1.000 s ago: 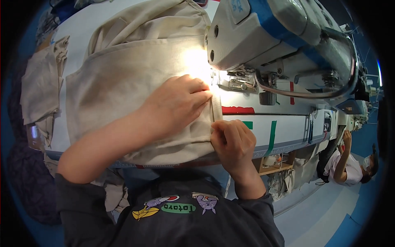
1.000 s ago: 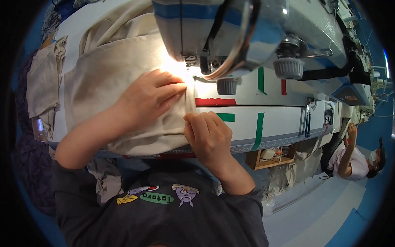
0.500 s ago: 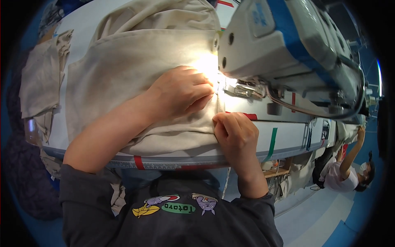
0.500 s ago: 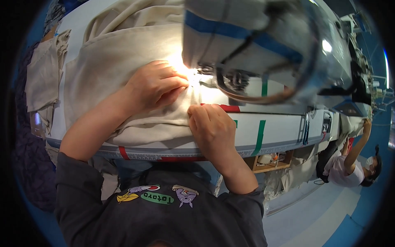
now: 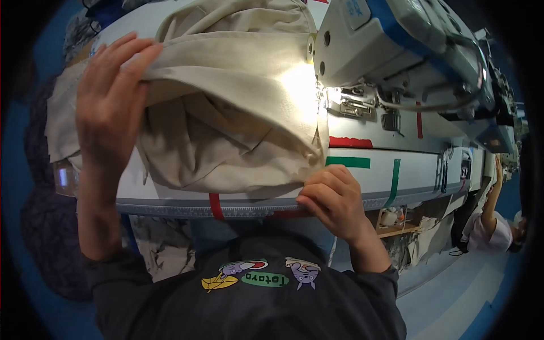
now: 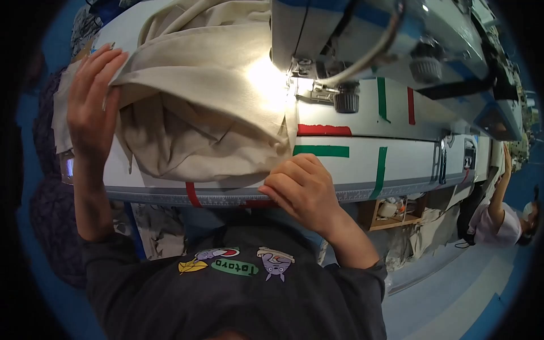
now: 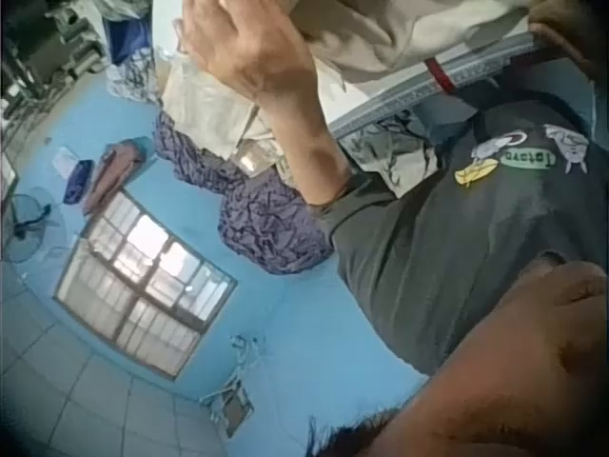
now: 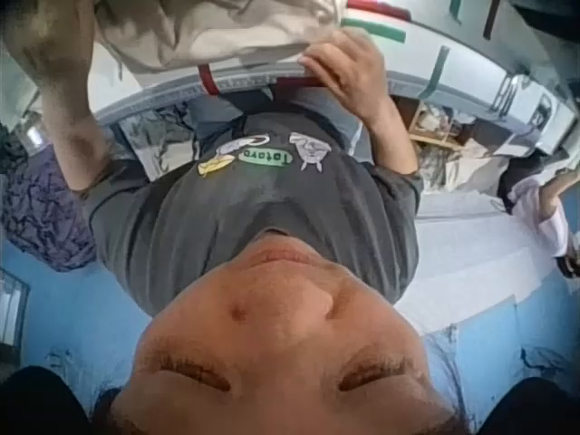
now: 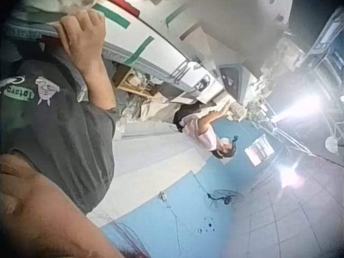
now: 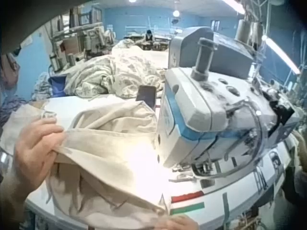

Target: Sewing a fabric bag using an industrial sewing machine.

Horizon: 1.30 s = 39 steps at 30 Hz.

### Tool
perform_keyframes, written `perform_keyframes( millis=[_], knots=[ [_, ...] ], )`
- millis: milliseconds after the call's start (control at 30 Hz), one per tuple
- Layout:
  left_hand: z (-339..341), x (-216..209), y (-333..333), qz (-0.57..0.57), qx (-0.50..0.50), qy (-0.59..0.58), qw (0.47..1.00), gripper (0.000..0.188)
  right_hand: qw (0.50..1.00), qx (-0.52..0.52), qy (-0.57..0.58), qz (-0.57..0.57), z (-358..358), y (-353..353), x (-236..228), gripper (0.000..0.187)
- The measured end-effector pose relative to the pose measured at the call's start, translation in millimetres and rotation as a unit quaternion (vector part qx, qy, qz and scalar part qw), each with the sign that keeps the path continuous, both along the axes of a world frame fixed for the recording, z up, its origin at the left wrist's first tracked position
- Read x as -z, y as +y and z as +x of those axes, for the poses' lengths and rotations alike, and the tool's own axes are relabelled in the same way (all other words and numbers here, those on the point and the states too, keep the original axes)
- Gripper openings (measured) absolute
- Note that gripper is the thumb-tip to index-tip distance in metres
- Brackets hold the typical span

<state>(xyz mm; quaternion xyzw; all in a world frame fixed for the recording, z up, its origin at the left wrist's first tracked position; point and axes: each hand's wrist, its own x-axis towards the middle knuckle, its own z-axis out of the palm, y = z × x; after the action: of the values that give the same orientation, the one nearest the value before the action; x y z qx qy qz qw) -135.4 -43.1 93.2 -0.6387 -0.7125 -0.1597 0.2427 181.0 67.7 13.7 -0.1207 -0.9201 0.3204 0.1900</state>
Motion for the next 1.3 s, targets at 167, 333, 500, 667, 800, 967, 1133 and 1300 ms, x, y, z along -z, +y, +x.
perform_keyframes(
  millis=[167, 333, 500, 667, 800, 967, 1133, 1300],
  knots=[
    [34.4, 2.7, 13.4, 0.003, 0.177, 0.081, 0.981, 0.025, 0.989, 0.133, 0.053, 0.031, -21.5, -11.6, -7.7, 0.022],
    [79.2, 29.7, -2.1, -0.057, 0.339, -0.082, 0.935, 0.032, 0.958, 0.051, -0.081, -0.271, -34.7, 4.6, -6.7, 0.026],
    [77.8, 41.7, -29.5, -0.328, 0.172, -0.031, 0.928, 0.044, 0.986, -0.080, -0.068, -0.131, 13.3, -23.6, -1.4, 0.016],
    [58.7, 28.6, -17.7, -0.295, 0.085, -0.040, 0.951, 0.027, 0.998, -0.009, -0.012, -0.057, 35.2, -39.2, 12.9, 0.019],
    [115.8, 26.2, 20.9, -0.058, 0.251, -0.087, 0.962, 0.028, 0.997, -0.051, -0.005, -0.059, 26.4, -38.7, 14.0, 0.023],
    [107.9, 78.6, 69.5, -0.186, 0.243, -0.079, 0.949, 0.037, 1.000, -0.009, 0.019, -0.004, 27.8, -41.7, 6.0, 0.024],
    [133.5, 95.0, 48.5, -0.099, 0.268, -0.257, 0.923, 0.032, 0.994, 0.033, 0.038, 0.096, 40.8, -32.6, 19.8, 0.031],
    [131.3, 93.1, 52.5, -0.192, 0.171, -0.362, 0.896, 0.029, 0.997, 0.005, 0.045, 0.070, 41.9, -19.4, 14.7, 0.025]
  ],
)
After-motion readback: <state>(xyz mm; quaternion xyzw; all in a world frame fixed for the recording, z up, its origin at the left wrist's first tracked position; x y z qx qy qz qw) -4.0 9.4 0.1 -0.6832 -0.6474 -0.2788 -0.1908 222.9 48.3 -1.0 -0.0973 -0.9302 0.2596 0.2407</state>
